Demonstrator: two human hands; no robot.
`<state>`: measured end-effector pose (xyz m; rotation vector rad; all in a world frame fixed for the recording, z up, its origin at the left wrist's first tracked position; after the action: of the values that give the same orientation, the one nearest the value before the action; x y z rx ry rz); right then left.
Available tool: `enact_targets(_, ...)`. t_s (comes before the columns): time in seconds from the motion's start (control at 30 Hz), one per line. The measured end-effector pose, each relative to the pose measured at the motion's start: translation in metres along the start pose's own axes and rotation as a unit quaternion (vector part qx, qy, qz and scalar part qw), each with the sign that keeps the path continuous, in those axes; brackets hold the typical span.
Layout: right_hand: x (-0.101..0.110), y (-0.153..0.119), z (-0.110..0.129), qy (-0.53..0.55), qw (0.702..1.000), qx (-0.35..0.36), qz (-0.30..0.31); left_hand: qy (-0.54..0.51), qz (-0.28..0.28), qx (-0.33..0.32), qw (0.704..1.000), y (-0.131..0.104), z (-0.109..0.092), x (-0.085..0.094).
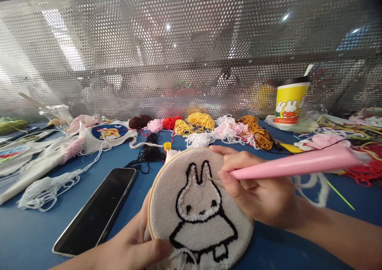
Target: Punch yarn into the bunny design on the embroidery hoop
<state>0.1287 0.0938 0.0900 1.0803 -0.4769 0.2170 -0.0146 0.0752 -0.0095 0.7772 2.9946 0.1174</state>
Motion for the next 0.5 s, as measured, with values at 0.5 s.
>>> enact_targets(0.5,0.0005,0.0026,0.0047,-0.043,0.999,0.006,0.03,-0.035,-0.024,0.012,0.999,-0.0004,-0.0018,-0.002)
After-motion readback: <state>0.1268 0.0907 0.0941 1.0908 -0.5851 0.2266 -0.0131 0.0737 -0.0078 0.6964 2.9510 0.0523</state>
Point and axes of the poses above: each hand's wrist, its own y-axis towards the middle knuckle, its own x-axis out of the back of the hand, z = x × y, the point moved 8 cm from there along y, towards the middle knuckle, and after that the axes turned 8 degrees about -x, right-handed, at the moved point
